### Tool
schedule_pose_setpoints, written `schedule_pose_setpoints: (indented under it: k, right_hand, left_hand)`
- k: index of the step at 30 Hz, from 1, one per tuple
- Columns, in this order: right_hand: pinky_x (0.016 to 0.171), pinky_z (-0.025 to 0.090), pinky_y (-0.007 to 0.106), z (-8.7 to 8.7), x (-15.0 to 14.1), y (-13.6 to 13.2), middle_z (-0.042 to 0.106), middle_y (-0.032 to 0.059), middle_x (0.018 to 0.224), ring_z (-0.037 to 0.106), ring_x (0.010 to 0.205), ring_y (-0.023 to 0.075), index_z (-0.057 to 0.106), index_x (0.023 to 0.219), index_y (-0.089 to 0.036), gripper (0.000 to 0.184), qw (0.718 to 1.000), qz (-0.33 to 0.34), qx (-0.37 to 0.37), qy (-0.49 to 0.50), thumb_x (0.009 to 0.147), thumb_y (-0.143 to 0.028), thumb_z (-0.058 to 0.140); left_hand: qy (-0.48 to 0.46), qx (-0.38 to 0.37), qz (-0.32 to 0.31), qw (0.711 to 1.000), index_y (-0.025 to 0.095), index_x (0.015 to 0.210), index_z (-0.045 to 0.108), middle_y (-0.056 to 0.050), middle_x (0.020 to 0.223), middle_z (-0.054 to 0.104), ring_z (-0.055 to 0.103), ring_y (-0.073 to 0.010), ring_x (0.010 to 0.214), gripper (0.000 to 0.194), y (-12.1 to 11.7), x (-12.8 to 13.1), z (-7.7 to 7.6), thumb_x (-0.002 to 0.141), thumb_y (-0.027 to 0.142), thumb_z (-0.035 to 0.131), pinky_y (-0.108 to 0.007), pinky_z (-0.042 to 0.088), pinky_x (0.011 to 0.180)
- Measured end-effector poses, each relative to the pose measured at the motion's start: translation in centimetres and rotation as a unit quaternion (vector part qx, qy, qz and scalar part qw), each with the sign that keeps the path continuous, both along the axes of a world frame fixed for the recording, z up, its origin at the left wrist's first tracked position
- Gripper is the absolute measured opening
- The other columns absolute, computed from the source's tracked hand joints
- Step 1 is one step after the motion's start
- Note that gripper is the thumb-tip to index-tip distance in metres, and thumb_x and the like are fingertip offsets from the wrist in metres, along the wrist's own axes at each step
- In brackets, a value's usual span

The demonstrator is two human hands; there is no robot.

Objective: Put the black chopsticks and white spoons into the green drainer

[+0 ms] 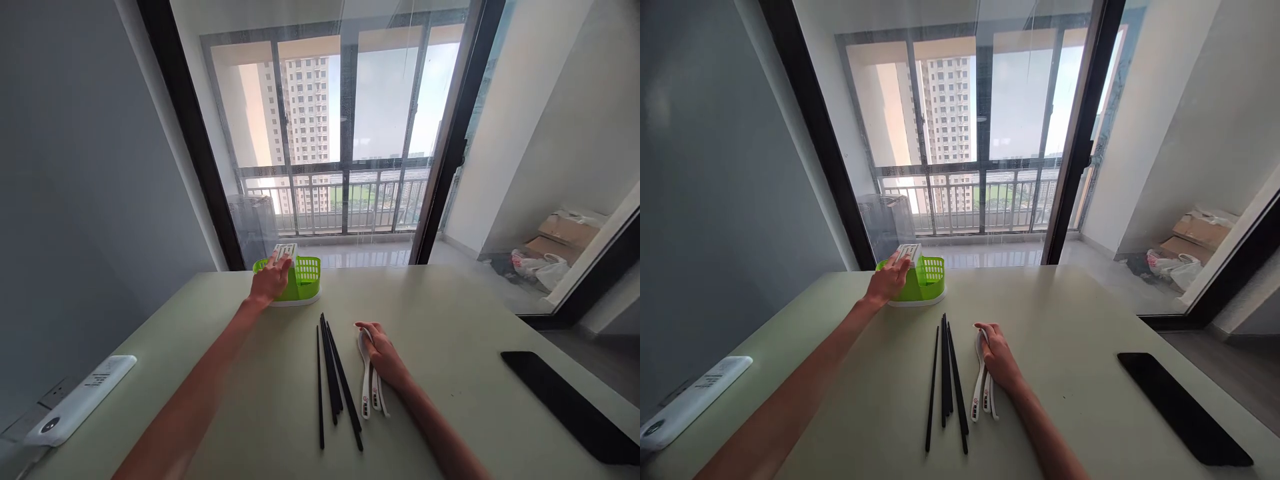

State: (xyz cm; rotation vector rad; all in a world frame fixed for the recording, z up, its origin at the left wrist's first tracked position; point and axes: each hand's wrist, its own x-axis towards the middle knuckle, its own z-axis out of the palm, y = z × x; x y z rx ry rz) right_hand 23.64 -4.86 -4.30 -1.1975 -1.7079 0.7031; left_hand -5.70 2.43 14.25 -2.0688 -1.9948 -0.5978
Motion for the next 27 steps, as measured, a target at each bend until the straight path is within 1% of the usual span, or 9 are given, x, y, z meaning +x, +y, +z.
schedule_pose_setpoints:
  k: [3, 6, 9, 11, 14, 17, 19, 22, 27]
  right_hand:
    - [0.107, 0.046, 0.037, 0.0, 0.1, 0.1, 0.061, 0.0102, 0.123, 0.062, 0.115, 0.0215, 0.064, 0.126, -0.021, 0.038, 1.000, 0.013, 0.002, -0.004, 0.097, -0.027, 0.041]
    - [0.106, 0.046, 0.036, 0.0, 0.3, 0.1, 0.060, 0.0103, 0.123, 0.062, 0.114, 0.0208, 0.063, 0.127, -0.021, 0.038, 1.000, 0.028, 0.007, -0.007, 0.097, -0.027, 0.039]
    - [0.106, 0.046, 0.036, -0.1, 0.4, 0.0, 0.060, 0.0098, 0.124, 0.062, 0.116, 0.0204, 0.063, 0.127, -0.022, 0.038, 0.999, 0.041, 0.015, -0.007, 0.098, -0.027, 0.039]
    - [0.107, 0.046, 0.037, -0.2, 0.5, 0.1, 0.060, 0.0104, 0.124, 0.061, 0.117, 0.0209, 0.063, 0.126, -0.021, 0.037, 0.999, 0.048, 0.021, -0.007, 0.098, -0.026, 0.039]
    - [0.108, 0.045, 0.038, -0.5, 0.5, 0.3, 0.061, 0.0110, 0.124, 0.060, 0.119, 0.0216, 0.064, 0.125, -0.020, 0.037, 0.998, 0.055, 0.028, -0.006, 0.098, -0.025, 0.040]
    - [0.109, 0.044, 0.039, -0.7, 0.6, 0.5, 0.061, 0.0112, 0.124, 0.060, 0.120, 0.0218, 0.064, 0.125, -0.020, 0.036, 0.998, 0.058, 0.033, -0.004, 0.098, -0.025, 0.040]
    - [0.108, 0.045, 0.038, -0.8, 0.6, 0.6, 0.062, 0.0116, 0.123, 0.060, 0.119, 0.0218, 0.064, 0.124, -0.020, 0.036, 0.998, 0.059, 0.036, -0.003, 0.098, -0.025, 0.040]
    - [0.107, 0.045, 0.038, -0.8, 0.6, 0.5, 0.062, 0.0118, 0.123, 0.060, 0.118, 0.0221, 0.064, 0.124, -0.020, 0.036, 0.998, 0.056, 0.040, -0.001, 0.098, -0.025, 0.040]
    - [0.107, 0.045, 0.039, -1.0, 0.6, 0.4, 0.061, 0.0123, 0.123, 0.059, 0.118, 0.0225, 0.064, 0.123, -0.019, 0.036, 0.998, 0.054, 0.045, -0.001, 0.098, -0.026, 0.040]
  left_hand:
    - [0.021, -0.022, -0.051, 0.998, 0.035, 0.149, 0.050, -0.009, 0.163, 0.038, 0.069, -0.0325, 0.108, 0.064, 0.2, 4.4, -0.1, 0.102, 0.064, 0.016, -0.049, 0.054, 0.092]
    - [0.029, -0.038, -0.094, 0.994, 0.037, 0.149, 0.049, -0.010, 0.162, 0.038, 0.069, -0.0322, 0.110, 0.067, 0.3, 8.4, -0.3, 0.100, 0.068, 0.016, -0.048, 0.053, 0.094]
    - [0.026, -0.046, -0.128, 0.990, 0.038, 0.150, 0.047, -0.009, 0.163, 0.036, 0.069, -0.0321, 0.112, 0.068, 0.3, 11.4, -0.6, 0.100, 0.069, 0.013, -0.047, 0.052, 0.096]
    - [0.021, -0.051, -0.145, 0.988, 0.038, 0.151, 0.045, -0.009, 0.163, 0.036, 0.069, -0.0322, 0.113, 0.069, 0.2, 12.7, -0.6, 0.100, 0.069, 0.011, -0.047, 0.052, 0.096]
    - [0.013, -0.061, -0.162, 0.985, 0.039, 0.152, 0.043, -0.008, 0.164, 0.035, 0.069, -0.0321, 0.114, 0.069, 0.1, 13.5, -0.7, 0.100, 0.067, 0.008, -0.048, 0.053, 0.096]
    - [-0.003, -0.066, -0.193, 0.979, 0.038, 0.153, 0.042, -0.007, 0.165, 0.033, 0.069, -0.0311, 0.113, 0.066, -0.1, 13.4, -1.0, 0.102, 0.065, 0.010, -0.048, 0.054, 0.095]
    - [-0.010, -0.046, -0.224, 0.973, 0.035, 0.153, 0.043, -0.009, 0.164, 0.035, 0.068, -0.0313, 0.116, 0.062, -0.2, 13.0, -1.4, 0.103, 0.062, 0.016, -0.048, 0.054, 0.097]
    - [-0.008, 0.007, -0.261, 0.965, 0.031, 0.151, 0.044, -0.010, 0.161, 0.039, 0.062, -0.0323, 0.124, 0.055, -0.4, 12.5, -2.1, 0.105, 0.056, 0.026, -0.050, 0.053, 0.102]
    - [-0.007, 0.038, -0.282, 0.959, 0.030, 0.148, 0.046, -0.010, 0.160, 0.040, 0.064, -0.0321, 0.123, 0.048, -0.3, 12.3, -2.7, 0.105, 0.049, 0.035, -0.051, 0.056, 0.099]
